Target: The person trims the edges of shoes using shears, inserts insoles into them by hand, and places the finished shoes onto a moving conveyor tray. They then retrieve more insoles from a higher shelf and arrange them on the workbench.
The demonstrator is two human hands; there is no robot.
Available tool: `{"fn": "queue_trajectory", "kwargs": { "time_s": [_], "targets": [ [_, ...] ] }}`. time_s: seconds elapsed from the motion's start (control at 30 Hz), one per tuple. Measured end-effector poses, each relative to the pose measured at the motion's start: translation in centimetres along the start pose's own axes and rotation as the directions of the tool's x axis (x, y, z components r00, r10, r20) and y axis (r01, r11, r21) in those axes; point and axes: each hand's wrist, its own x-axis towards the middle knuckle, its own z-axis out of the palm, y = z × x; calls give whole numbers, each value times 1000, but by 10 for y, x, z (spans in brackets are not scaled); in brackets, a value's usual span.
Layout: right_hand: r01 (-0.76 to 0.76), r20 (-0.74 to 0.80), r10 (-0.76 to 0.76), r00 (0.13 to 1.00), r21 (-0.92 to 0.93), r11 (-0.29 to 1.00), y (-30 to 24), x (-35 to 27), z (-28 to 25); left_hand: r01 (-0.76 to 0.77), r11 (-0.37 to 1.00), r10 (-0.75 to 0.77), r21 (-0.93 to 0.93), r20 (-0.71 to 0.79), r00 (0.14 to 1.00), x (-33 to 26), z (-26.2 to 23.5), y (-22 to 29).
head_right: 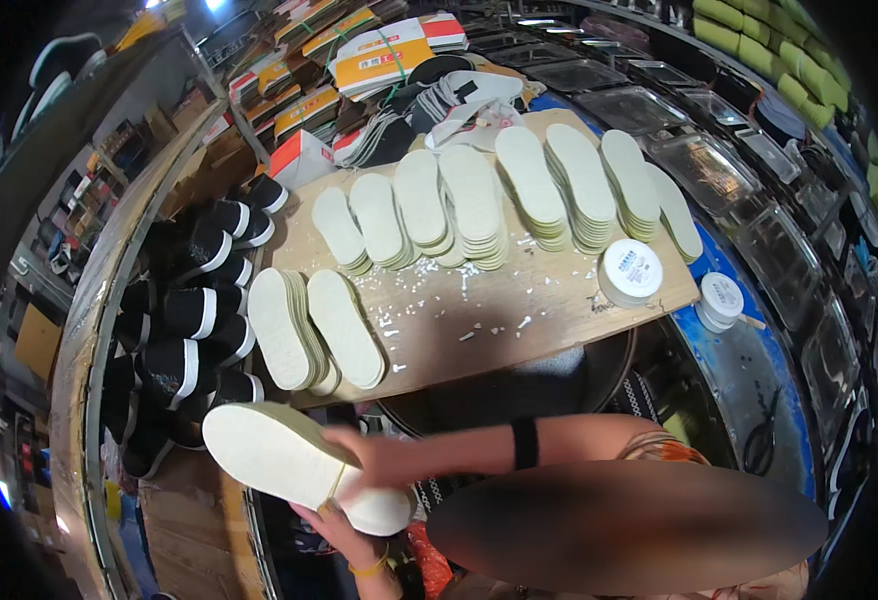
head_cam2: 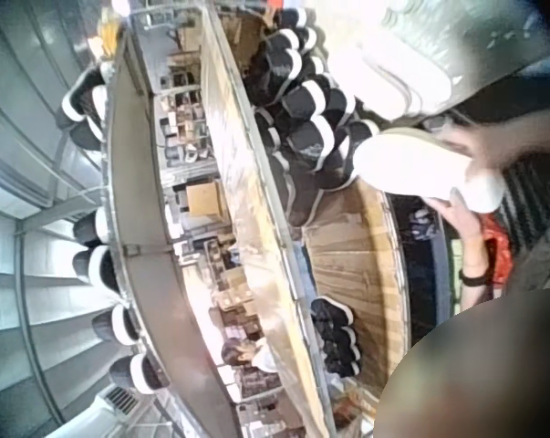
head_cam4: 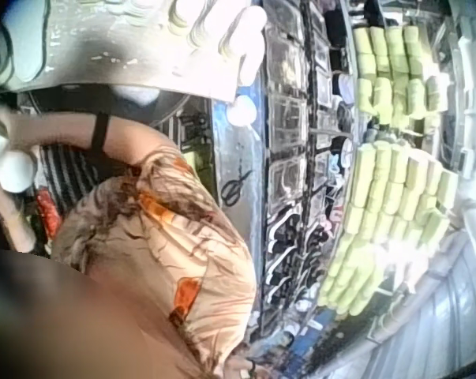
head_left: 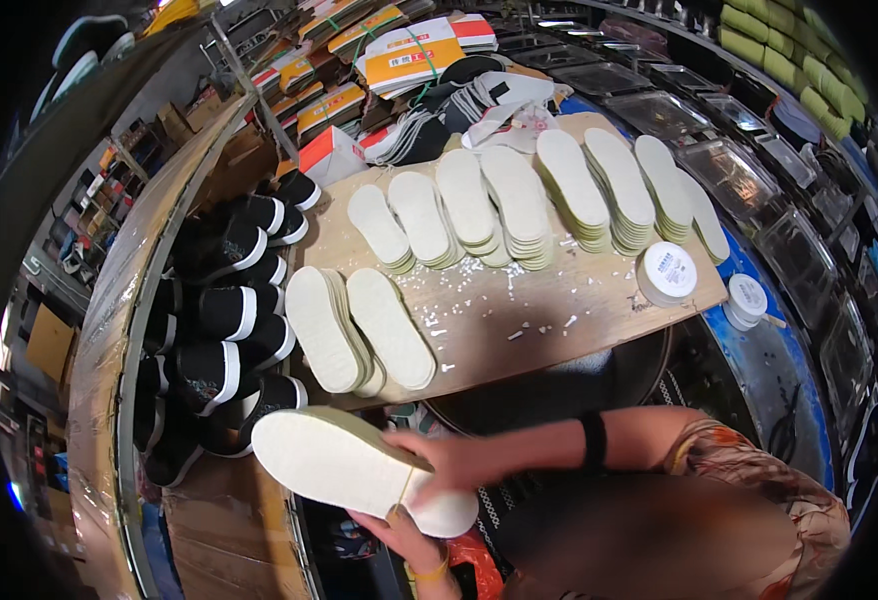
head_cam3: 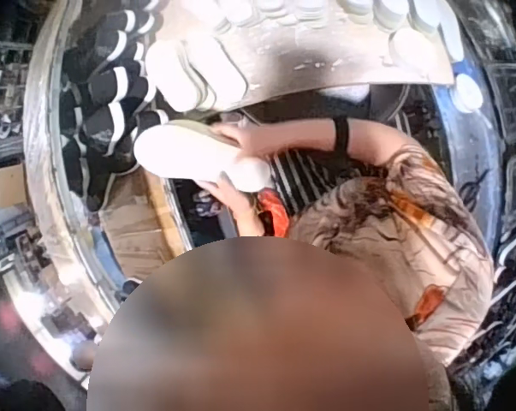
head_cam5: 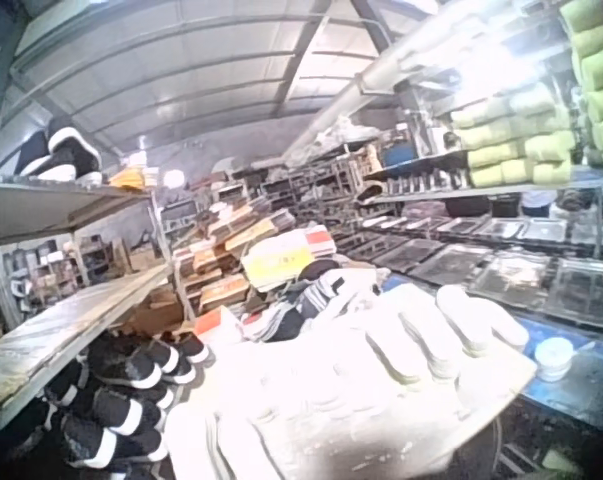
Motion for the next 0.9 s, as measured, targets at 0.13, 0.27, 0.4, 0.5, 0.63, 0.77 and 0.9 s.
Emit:
{"fn": "queue_trajectory", "kwargs": {
  "time_s": [0.13, 0.27, 0.4, 0.5, 0.63, 0.77, 0.9],
  "targets": [
    [-58, -220, 67, 973, 48, 997, 17, -59, -4, -139, 982, 130, 127, 78, 988, -2, 37, 7],
    [-275, -263, 295, 919, 111, 955, 16, -96, -58, -259, 950, 165, 175, 425, 890, -12, 42, 38],
    [-210, -185, 210, 960, 17, 977, 4, -120, -77, 413, 781, -551, 470, 829, 98, -29, 60, 53],
    [-329, 38, 348, 937, -246, 912, 3, -126, -70, 483, 616, -576, 622, 774, -262, -30, 72, 65],
    [-406, 331, 454, 827, -207, 890, 4, -134, -83, 346, 897, 13, -274, 800, 600, 8, 34, 103],
    [-360, 443, 358, 822, -85, 929, -9, -151, -118, 43, 833, 140, -552, 285, 948, 61, 3, 87],
    [-294, 84, 282, 956, 325, 899, -21, -107, -125, -11, 999, 16, -38, 127, 992, 73, -3, 27]
  ]
}}
